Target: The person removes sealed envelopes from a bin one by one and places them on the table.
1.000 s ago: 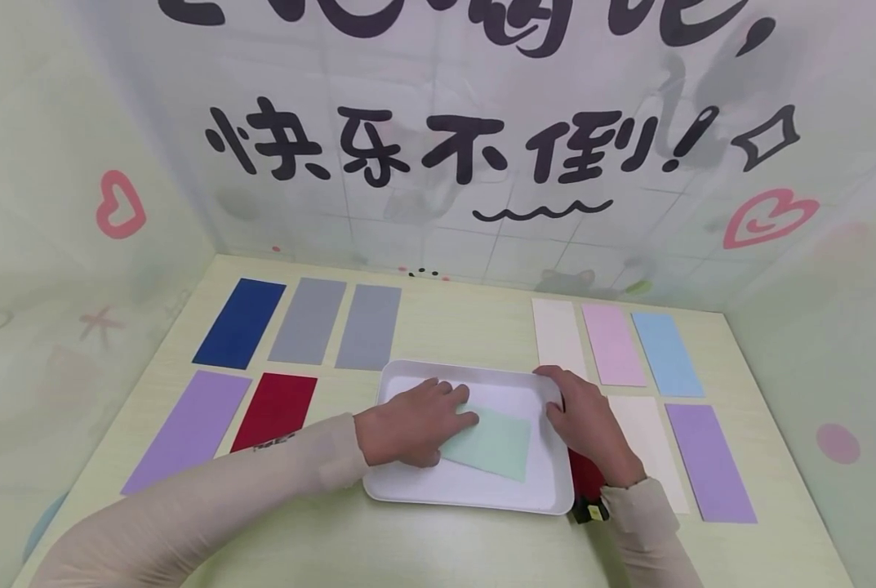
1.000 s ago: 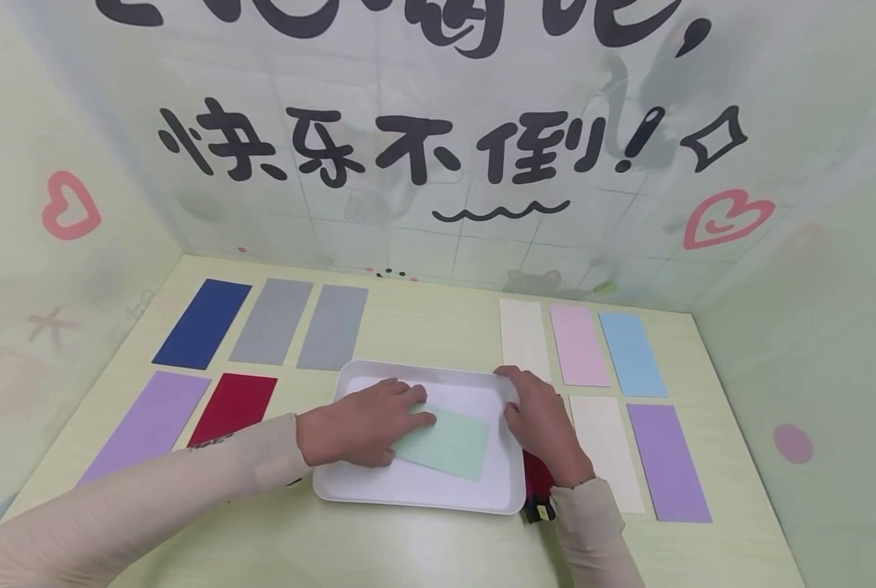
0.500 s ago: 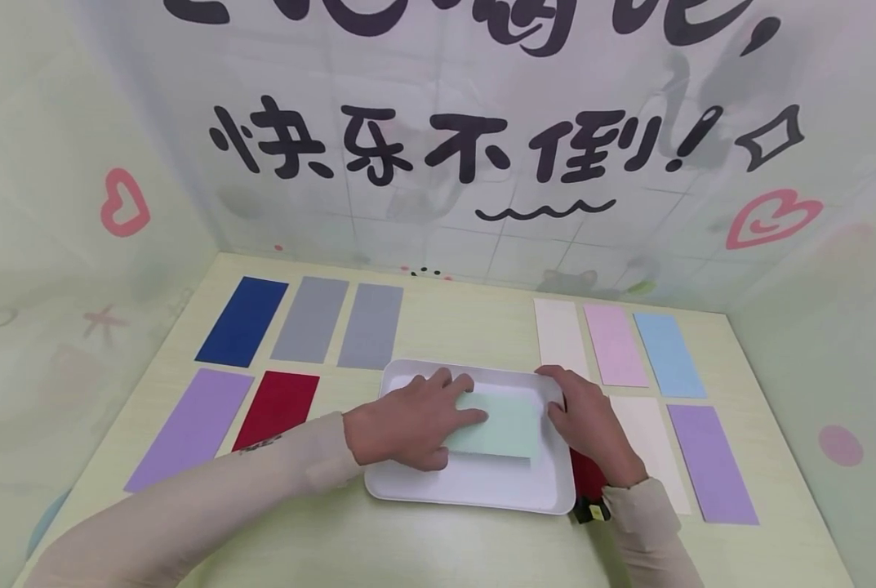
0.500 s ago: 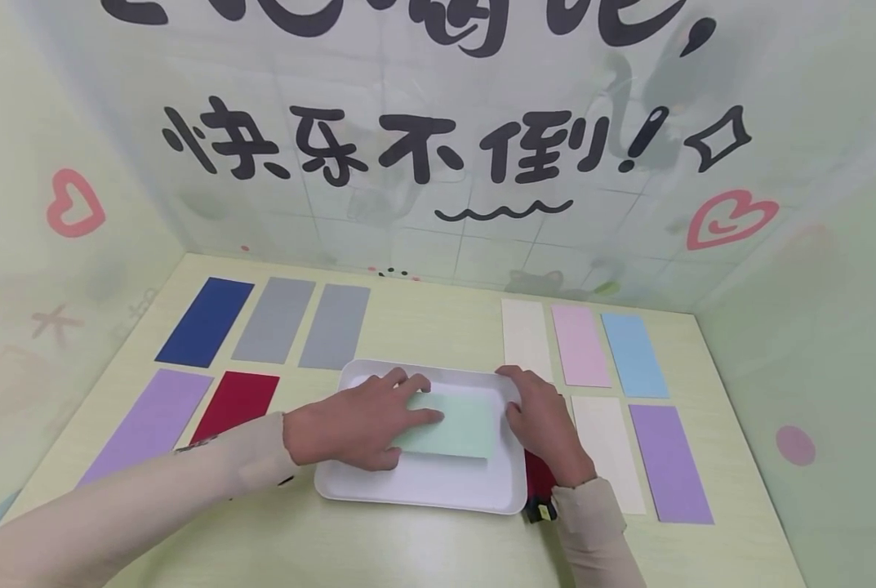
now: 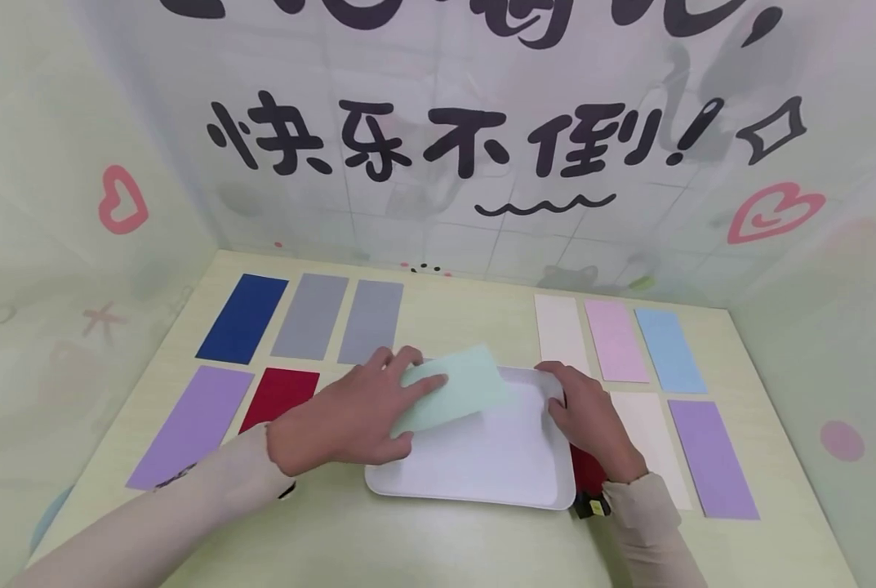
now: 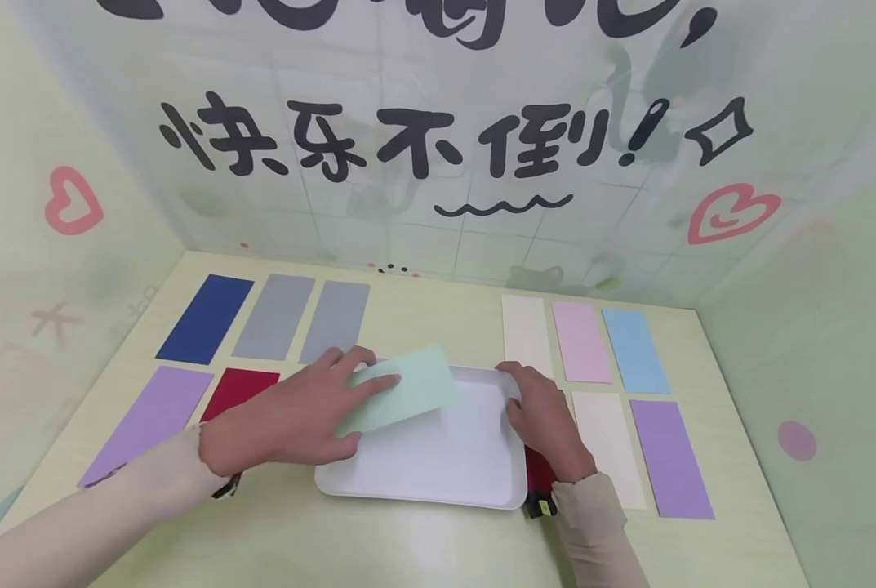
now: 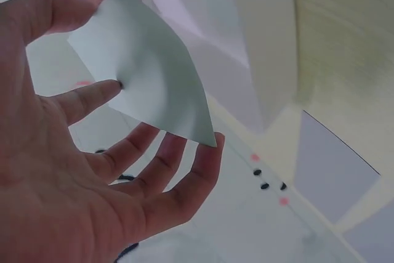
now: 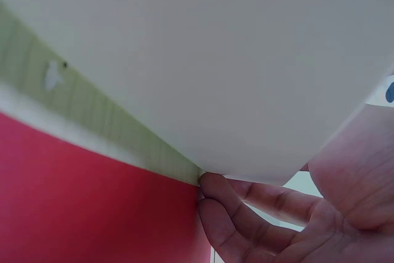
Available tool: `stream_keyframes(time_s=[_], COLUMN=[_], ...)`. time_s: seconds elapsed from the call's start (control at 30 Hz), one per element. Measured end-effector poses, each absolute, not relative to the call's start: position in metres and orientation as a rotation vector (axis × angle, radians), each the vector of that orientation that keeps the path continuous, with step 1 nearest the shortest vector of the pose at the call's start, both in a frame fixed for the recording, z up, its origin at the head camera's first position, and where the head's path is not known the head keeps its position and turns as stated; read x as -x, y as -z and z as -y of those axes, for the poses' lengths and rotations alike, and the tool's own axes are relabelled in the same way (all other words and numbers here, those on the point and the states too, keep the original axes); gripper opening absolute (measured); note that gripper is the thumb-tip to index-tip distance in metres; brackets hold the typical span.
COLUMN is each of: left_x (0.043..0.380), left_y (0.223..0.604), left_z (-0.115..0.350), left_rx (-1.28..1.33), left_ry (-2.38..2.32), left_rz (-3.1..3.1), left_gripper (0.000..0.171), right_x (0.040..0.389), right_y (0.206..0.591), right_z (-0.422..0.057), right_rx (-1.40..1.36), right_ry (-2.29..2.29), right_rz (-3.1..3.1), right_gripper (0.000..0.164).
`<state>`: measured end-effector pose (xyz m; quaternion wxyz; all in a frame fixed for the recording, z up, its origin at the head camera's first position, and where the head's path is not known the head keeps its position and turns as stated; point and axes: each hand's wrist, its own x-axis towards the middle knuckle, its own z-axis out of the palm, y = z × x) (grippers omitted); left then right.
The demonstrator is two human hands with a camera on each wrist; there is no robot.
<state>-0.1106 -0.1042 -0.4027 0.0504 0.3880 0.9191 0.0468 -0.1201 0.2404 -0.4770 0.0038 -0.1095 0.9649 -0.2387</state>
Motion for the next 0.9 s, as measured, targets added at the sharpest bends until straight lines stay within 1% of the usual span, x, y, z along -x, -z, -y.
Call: stream_keyframes(time_s=[0.2,0.43,0.67,0.9], left_x=[0.101,0.084,0.071,0.061], left_y=[0.408,0.418,0.429,0.442], left_z=[0.133,0.155,0.173,0.184], left_rx=[-0.994,-0.85,-0.695,-0.611], left_ry=[-0.239,-0.342,-0.365,-0.373], left_rz=[-2.844,-2.892,-2.93,-2.938], left_gripper=[0.081,0.072,0.068,0.067], right_x=[0.121,0.12,0.119,0.119], right_y=[0.477,0.476,0.475,0.476], right_z=[-0.241,-0.24,-0.24,-0.24], right_rx=[0.347,0.342,0.337,0.342], right_ry=[0.735,0.743,0.754,0.752], right_rz=[-3.023,-3.015,-3.01,-3.012], right_gripper=[0.047,0.047,0.047,0.047])
